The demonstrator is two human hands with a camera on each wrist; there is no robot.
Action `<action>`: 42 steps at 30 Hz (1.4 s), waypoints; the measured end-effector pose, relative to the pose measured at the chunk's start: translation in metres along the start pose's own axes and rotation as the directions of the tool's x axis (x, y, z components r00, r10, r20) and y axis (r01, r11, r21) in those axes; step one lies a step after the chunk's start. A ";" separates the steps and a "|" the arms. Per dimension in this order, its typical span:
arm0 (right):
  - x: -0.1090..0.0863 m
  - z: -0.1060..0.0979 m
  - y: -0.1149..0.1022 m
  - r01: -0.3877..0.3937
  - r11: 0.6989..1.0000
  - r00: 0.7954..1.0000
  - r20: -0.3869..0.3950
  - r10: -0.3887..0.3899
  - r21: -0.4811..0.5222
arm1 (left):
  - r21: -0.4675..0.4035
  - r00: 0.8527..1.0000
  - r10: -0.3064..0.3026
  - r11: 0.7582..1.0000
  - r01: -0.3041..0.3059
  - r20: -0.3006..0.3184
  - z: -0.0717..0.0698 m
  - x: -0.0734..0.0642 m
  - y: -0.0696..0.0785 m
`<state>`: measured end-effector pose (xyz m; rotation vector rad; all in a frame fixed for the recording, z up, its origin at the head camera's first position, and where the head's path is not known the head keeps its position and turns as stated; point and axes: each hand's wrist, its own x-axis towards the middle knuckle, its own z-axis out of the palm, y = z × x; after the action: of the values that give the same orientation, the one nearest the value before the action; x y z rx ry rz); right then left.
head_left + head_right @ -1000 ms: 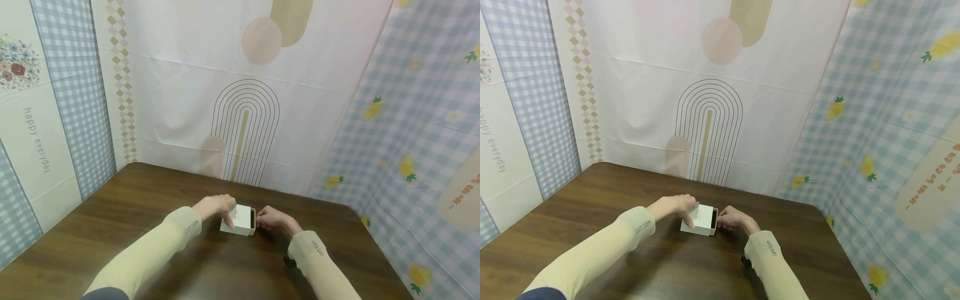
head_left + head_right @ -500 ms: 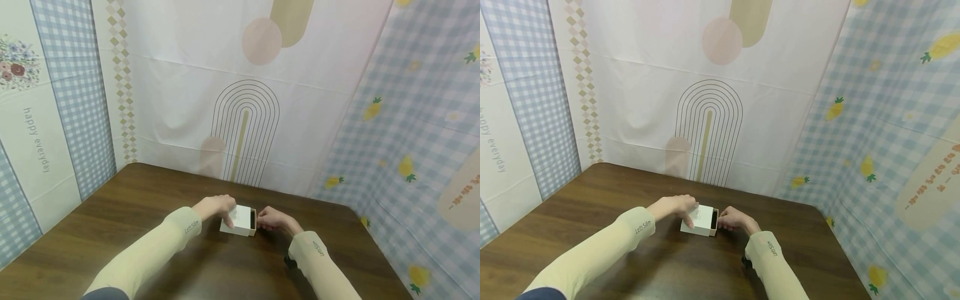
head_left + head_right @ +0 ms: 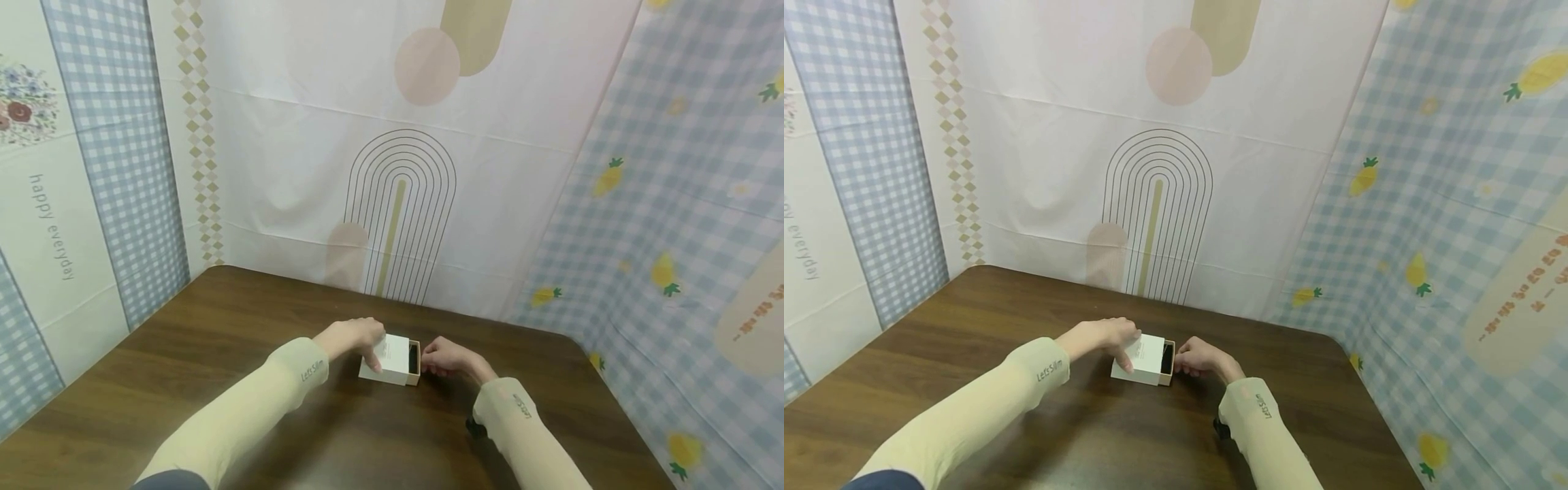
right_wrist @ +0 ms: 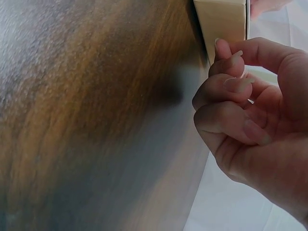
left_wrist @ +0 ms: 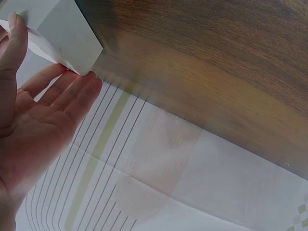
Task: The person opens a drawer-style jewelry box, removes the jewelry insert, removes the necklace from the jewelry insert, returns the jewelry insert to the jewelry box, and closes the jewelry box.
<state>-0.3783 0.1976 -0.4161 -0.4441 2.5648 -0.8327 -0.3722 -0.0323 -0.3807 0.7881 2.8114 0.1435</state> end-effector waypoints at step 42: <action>-0.002 -0.003 0.003 -0.035 0.998 0.999 0.010 0.034 0.053 | 0.021 1.000 0.002 1.000 -0.002 -0.004 0.001 -0.001 0.001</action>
<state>-0.3783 0.2019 -0.4148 -0.3855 2.5278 -0.8828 -0.3712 -0.0319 -0.3810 0.7960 2.8201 0.1163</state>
